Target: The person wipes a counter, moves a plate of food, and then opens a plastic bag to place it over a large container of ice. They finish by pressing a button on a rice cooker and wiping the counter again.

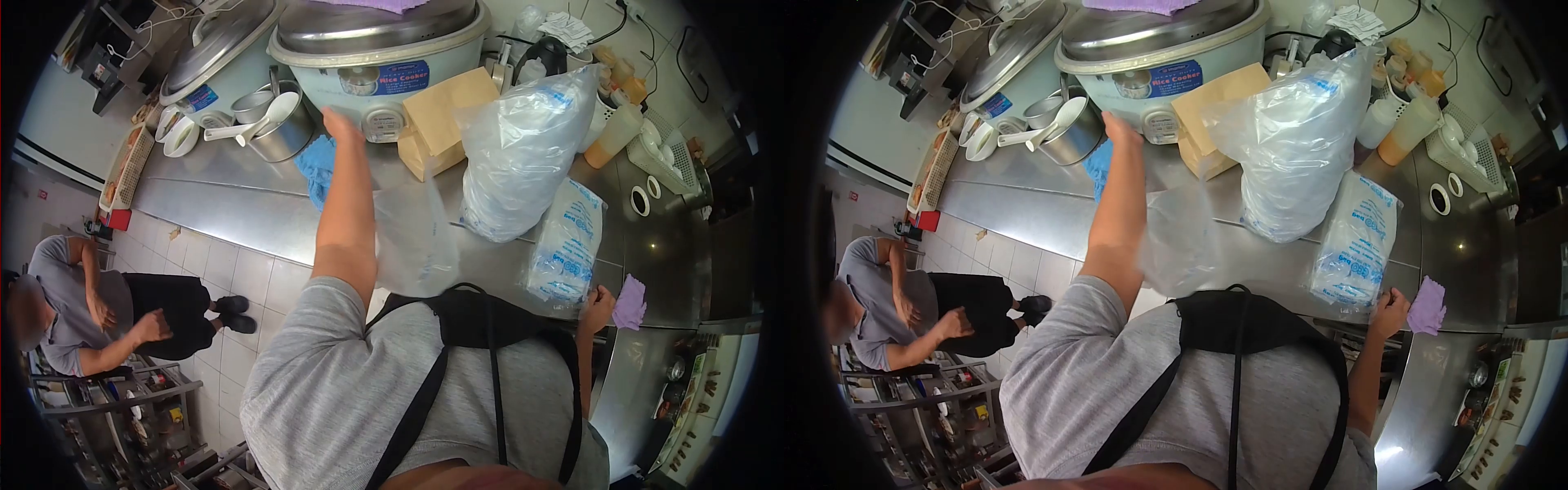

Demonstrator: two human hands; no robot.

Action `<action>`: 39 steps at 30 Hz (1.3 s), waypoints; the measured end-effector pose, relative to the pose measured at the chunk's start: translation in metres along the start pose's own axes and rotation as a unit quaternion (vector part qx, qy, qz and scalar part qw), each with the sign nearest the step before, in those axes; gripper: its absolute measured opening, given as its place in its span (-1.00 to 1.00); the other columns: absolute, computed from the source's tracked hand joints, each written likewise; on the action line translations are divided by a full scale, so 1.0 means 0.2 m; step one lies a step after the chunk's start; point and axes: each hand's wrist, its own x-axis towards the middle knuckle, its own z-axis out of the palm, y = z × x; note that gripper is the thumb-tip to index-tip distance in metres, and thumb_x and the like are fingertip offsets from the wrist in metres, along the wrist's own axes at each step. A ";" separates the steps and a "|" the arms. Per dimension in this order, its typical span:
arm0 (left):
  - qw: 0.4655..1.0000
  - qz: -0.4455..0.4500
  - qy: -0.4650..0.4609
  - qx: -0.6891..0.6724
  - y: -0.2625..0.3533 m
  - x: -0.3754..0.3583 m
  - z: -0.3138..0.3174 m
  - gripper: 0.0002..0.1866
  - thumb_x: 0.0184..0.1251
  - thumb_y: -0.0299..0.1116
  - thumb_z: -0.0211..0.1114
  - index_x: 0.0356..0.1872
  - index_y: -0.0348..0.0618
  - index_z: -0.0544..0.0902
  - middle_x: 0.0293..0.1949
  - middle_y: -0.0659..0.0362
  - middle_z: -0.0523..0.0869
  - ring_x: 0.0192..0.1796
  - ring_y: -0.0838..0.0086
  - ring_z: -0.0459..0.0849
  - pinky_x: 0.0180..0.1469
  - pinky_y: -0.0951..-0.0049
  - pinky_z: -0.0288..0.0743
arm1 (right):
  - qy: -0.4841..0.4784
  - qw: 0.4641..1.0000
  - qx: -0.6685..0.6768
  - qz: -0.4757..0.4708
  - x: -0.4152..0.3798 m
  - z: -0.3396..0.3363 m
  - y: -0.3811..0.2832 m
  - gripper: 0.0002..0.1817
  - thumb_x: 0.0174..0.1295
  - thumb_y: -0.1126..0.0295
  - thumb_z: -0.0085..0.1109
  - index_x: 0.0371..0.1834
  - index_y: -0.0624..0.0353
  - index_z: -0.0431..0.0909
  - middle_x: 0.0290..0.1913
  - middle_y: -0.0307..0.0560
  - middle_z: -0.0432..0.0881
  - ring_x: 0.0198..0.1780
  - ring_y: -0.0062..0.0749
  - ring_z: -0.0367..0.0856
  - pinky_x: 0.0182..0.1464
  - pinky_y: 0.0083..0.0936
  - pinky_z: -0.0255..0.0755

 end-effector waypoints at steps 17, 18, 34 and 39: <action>0.990 0.070 0.003 0.122 -0.14 -0.08 0.00 -0.38 0.27 -0.04 -0.31 0.19 -0.32 -0.04 0.17 -0.11 0.11 0.13 0.19 0.27 0.08 0.30 0.24 | -0.002 0.999 -0.049 0.003 0.01 0.02 0.02 -0.79 -0.05 0.36 0.09 -0.31 0.16 0.50 -0.37 -0.03 0.46 -0.34 -0.21 0.46 -0.27 -0.39 0.34; 0.995 0.044 -0.005 0.093 -0.15 -0.17 0.01 -0.43 0.28 -0.05 -0.32 0.16 -0.31 0.03 0.13 -0.10 0.19 0.06 0.21 0.36 0.02 0.32 0.31 | -0.004 0.999 -0.044 0.010 0.01 0.01 0.01 -0.79 -0.05 0.36 0.09 -0.31 0.16 0.50 -0.37 -0.03 0.46 -0.34 -0.20 0.46 -0.27 -0.39 0.34; 0.977 -0.114 -0.170 0.065 -0.56 -0.12 -0.34 -0.83 0.10 -0.34 0.06 -0.38 -0.25 0.42 -0.61 0.21 0.48 -0.66 0.56 0.42 -0.67 0.61 0.23 | 0.006 1.000 0.009 0.020 0.01 -0.03 -0.07 -0.80 -0.07 0.40 0.07 -0.34 0.19 0.48 -0.38 -0.01 0.45 -0.35 -0.17 0.47 -0.28 -0.38 0.35; 0.989 -0.016 -0.130 0.065 -0.42 -0.32 -0.19 -0.92 0.07 -0.44 0.07 -0.49 -0.22 0.42 -0.69 0.30 0.41 -0.75 0.66 0.32 -0.75 0.63 0.11 | 0.002 0.999 -0.006 0.041 0.01 -0.01 -0.04 -0.80 -0.09 0.39 0.07 -0.36 0.19 0.48 -0.37 0.00 0.45 -0.32 -0.15 0.45 -0.25 -0.37 0.34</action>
